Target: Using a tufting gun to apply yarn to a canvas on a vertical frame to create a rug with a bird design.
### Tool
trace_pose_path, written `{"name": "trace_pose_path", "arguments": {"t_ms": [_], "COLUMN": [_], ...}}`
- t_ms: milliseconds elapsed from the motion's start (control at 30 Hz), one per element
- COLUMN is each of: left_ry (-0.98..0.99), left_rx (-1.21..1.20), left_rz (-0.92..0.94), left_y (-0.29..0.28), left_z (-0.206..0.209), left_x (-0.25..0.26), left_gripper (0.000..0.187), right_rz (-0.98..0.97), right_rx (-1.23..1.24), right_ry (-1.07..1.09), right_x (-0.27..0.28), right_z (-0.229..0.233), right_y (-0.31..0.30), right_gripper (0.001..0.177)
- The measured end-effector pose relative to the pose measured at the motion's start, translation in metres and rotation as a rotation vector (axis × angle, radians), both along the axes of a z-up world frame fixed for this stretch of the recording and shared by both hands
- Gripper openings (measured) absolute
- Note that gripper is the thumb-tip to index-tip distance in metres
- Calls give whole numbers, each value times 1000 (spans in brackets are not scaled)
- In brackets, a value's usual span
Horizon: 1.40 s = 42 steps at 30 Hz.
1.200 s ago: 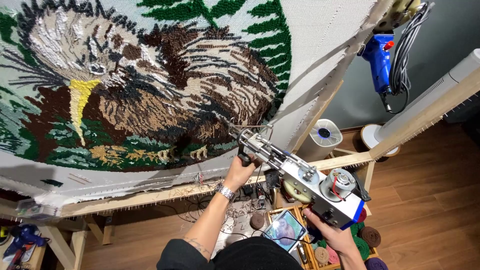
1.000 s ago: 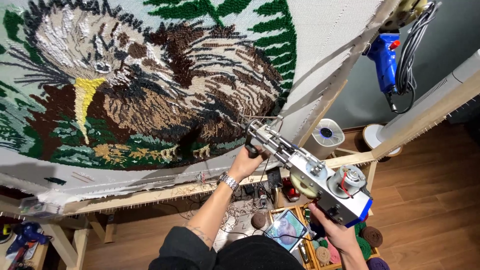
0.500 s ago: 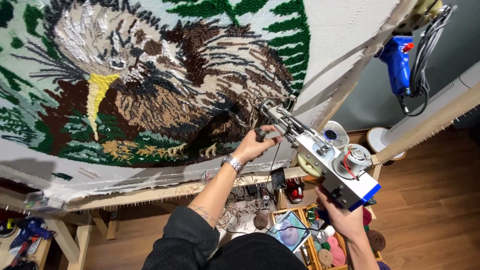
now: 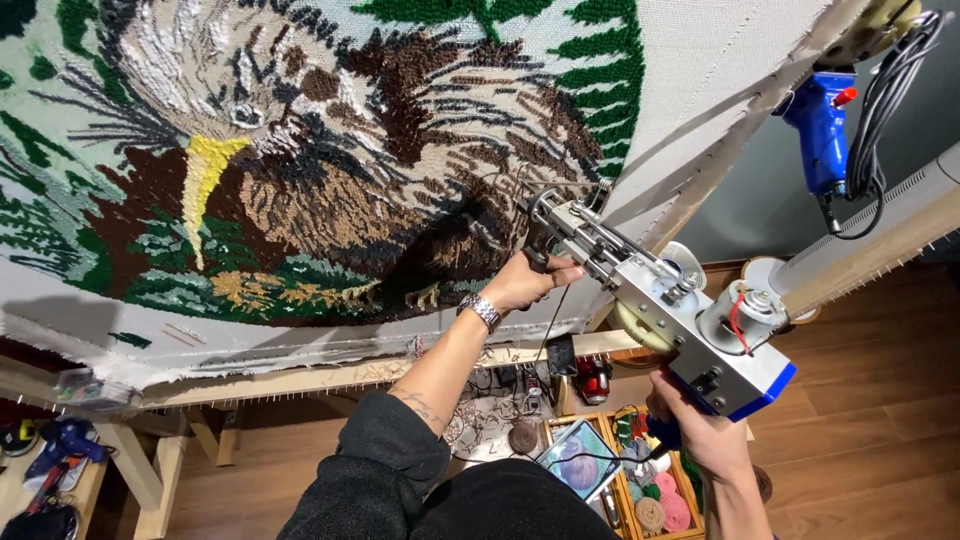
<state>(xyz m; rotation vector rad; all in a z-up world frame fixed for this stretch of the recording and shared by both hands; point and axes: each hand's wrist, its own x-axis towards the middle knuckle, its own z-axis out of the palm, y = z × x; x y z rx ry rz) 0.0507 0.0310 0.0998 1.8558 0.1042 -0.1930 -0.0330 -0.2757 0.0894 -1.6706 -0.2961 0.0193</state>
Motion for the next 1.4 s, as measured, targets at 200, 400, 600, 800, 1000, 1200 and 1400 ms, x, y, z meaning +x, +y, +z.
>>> {"name": "trace_pose_path", "arguments": {"t_ms": [200, 400, 600, 800, 1000, 1200, 1400], "left_ry": [-14, 19, 21, -82, -13, 61, 11], "left_rx": [110, 175, 125, 42, 70, -20, -74], "left_rz": [-50, -88, -101, -71, -61, 30, 158], "left_y": [7, 9, 12, 13, 16, 20, 37], "left_z": [-12, -12, -22, -29, -25, 1, -29], "left_x": [8, 10, 16, 21, 25, 21, 60], "left_gripper": [59, 25, 28, 26, 35, 44, 47], "right_rz": [114, 105, 102, 116, 75, -4, -131], "right_rx": [181, 193, 191, 215, 215, -40, -205], "right_ry": [0, 25, 42, 35, 84, 79, 172], "right_x": [-2, -1, 0, 2, 6, 7, 5], "right_z": [14, 18, 24, 34, 32, 43, 62], "right_y": [11, 15, 20, 31, 39, 53, 87], "right_gripper": [15, 15, 13, 13, 13, 20, 37]}}
